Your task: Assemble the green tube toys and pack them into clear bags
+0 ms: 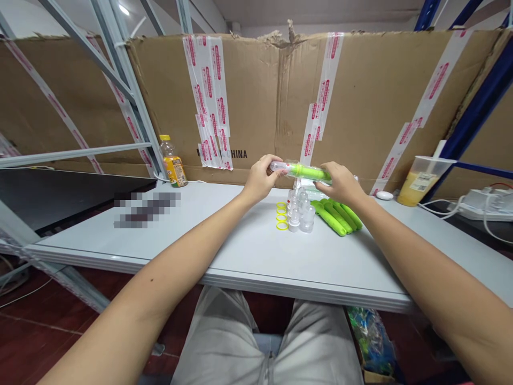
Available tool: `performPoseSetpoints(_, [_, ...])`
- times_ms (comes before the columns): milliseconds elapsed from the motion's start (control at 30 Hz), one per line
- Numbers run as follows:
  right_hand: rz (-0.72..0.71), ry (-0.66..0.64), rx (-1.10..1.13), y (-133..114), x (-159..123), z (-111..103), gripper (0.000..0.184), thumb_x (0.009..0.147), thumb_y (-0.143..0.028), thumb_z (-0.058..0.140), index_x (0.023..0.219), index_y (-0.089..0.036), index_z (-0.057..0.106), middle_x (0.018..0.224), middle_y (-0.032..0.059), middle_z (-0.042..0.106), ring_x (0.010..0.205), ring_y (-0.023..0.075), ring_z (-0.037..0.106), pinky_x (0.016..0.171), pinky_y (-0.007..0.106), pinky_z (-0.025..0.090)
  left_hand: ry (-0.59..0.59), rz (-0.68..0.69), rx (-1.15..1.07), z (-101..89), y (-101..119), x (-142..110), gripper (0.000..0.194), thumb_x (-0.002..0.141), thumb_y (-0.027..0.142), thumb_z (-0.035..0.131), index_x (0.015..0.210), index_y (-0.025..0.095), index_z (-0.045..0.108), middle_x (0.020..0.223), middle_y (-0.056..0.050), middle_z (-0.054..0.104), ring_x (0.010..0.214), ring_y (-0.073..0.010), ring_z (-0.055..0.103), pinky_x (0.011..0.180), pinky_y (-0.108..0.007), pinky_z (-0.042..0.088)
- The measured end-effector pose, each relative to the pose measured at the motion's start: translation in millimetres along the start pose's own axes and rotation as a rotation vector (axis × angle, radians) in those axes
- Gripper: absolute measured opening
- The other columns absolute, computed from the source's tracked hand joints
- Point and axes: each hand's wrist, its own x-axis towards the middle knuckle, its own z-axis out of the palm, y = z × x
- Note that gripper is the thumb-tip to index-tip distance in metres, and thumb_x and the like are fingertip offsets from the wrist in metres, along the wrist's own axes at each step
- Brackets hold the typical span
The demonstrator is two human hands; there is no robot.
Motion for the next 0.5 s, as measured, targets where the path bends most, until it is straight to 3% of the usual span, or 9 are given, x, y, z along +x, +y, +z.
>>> performPoseSetpoints(267, [-0.025, 0.012, -0.006, -3.6, 0.7, 0.4, 0.036, 0.084, -0.042, 0.059, 0.112, -0.020, 0.058, 0.104, 0.0144, 0.066, 0.098, 0.0334, 0.060, 0.084, 0.044, 0.043, 0.009, 0.000, -0.125, 1.4, 2.7, 1.8, 0.020, 0.080, 0.027, 0.074, 0.098, 0.020, 0.067, 0.096, -0.002, 0.065, 0.081, -0.0149, 0.057, 0.073, -0.028, 0.044])
performPoseSetpoints(500, [-0.006, 0.012, -0.003, -6.6, 1.0, 2.2, 0.037, 0.082, -0.041, 0.060, 0.111, -0.019, 0.058, 0.108, 0.0153, 0.068, 0.099, 0.0338, 0.060, 0.085, 0.044, 0.043, 0.037, -0.008, -0.084, 6.4, -2.6, 0.7, 0.026, 0.076, 0.024, 0.077, 0.099, 0.020, 0.066, 0.094, -0.002, 0.061, 0.080, -0.0143, 0.057, 0.073, -0.028, 0.046])
